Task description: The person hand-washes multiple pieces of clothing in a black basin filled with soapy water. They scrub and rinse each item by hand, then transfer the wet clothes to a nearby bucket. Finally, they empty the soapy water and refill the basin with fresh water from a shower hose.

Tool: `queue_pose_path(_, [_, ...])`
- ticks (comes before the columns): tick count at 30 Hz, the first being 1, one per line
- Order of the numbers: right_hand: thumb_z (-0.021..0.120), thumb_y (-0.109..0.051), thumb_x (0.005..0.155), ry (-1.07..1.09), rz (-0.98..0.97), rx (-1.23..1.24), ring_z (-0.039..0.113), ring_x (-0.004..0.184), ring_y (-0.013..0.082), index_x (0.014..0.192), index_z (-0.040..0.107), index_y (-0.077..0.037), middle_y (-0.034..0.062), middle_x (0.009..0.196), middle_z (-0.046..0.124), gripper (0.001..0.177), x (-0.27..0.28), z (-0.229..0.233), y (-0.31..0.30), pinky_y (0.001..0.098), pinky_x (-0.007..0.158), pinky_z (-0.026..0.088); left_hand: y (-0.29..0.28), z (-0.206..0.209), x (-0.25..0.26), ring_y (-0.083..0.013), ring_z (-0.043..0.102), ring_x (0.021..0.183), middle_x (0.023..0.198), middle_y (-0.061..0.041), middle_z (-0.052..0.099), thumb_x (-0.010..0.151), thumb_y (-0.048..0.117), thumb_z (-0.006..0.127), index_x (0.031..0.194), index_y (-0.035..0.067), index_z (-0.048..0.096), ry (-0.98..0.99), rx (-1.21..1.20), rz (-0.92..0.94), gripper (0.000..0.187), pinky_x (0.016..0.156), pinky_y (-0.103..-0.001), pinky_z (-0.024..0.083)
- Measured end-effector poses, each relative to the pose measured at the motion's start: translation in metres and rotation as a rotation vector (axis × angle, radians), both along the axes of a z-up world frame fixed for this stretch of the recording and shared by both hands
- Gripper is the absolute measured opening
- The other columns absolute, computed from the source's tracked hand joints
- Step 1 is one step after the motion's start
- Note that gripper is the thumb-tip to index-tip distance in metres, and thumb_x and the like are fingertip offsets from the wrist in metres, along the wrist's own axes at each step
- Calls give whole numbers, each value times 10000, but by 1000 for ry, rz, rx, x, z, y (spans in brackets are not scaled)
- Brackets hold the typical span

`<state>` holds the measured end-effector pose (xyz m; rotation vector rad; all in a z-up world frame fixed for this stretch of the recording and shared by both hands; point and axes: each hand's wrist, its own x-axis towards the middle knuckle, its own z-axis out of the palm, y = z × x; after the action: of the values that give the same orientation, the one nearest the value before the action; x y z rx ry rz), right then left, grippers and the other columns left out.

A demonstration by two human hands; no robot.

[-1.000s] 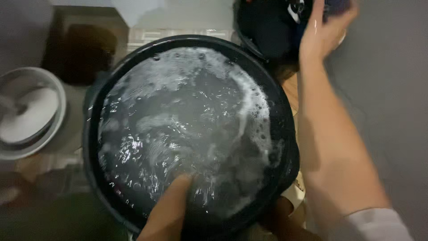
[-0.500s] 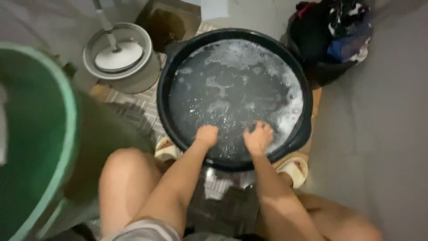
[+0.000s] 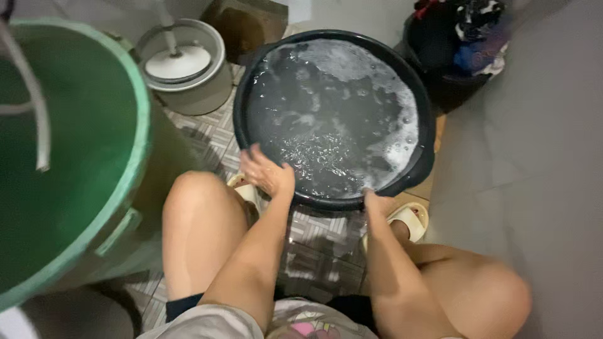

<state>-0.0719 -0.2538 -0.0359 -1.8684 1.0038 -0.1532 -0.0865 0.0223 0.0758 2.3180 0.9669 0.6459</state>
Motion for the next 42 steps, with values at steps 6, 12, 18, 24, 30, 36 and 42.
queue_pose_path(6, [895,-279,673,64,-137,-62,692,1031,379,1160,616,149,307,1131,689,706,10,-22,-4,431,910,529,9,-61,11,-435,497,1343,1476,-344,427,677,194,839,1539,-107,116,144,-982,206,1165,1147,-407,389])
queue_pose_path(12, [794,-301,729,-238,-462,525,656,1072,301,1316,575,54,192,1294,637,720,24,-50,-8,422,908,529,8,-98,-4,-380,625,1218,1339,-265,628,616,258,858,1326,-97,568,143,-879,201,845,1055,-412,476])
queue_pose_path(18, [777,-402,771,-78,-358,777,619,882,259,1129,651,-45,102,1040,646,522,36,-42,-36,456,776,507,-8,-85,10,-349,664,1022,1185,-158,654,506,-13,758,1308,-52,527,-152,-1215,427,836,849,-476,585])
queue_pose_path(24, [807,-371,812,-107,-221,697,460,557,246,1021,640,-95,49,795,523,384,28,21,-43,380,457,358,-1,-29,-2,-358,680,961,1165,-183,656,601,-37,798,1299,-104,532,-274,-1528,398,750,780,-505,624])
queue_pose_path(30, [805,-180,785,-321,-170,779,577,537,170,971,613,-64,26,769,593,292,19,146,-36,298,400,460,21,35,3,-363,703,1019,1185,-172,689,731,49,782,1241,22,586,-247,-1813,213,547,845,-537,607])
queue_pose_path(36, [827,-121,752,-376,-104,745,470,499,166,928,638,-65,17,720,549,264,6,200,-7,303,363,326,38,37,0,-306,675,1056,1216,-99,683,764,100,764,1228,96,594,-164,-1776,190,494,884,-541,539])
queue_pose_path(42, [780,-62,793,-406,92,801,698,646,204,979,645,33,93,840,700,249,5,241,13,328,532,548,77,29,21,-362,666,1077,1263,-187,640,835,128,722,1272,-8,558,-224,-1882,93,486,885,-521,593])
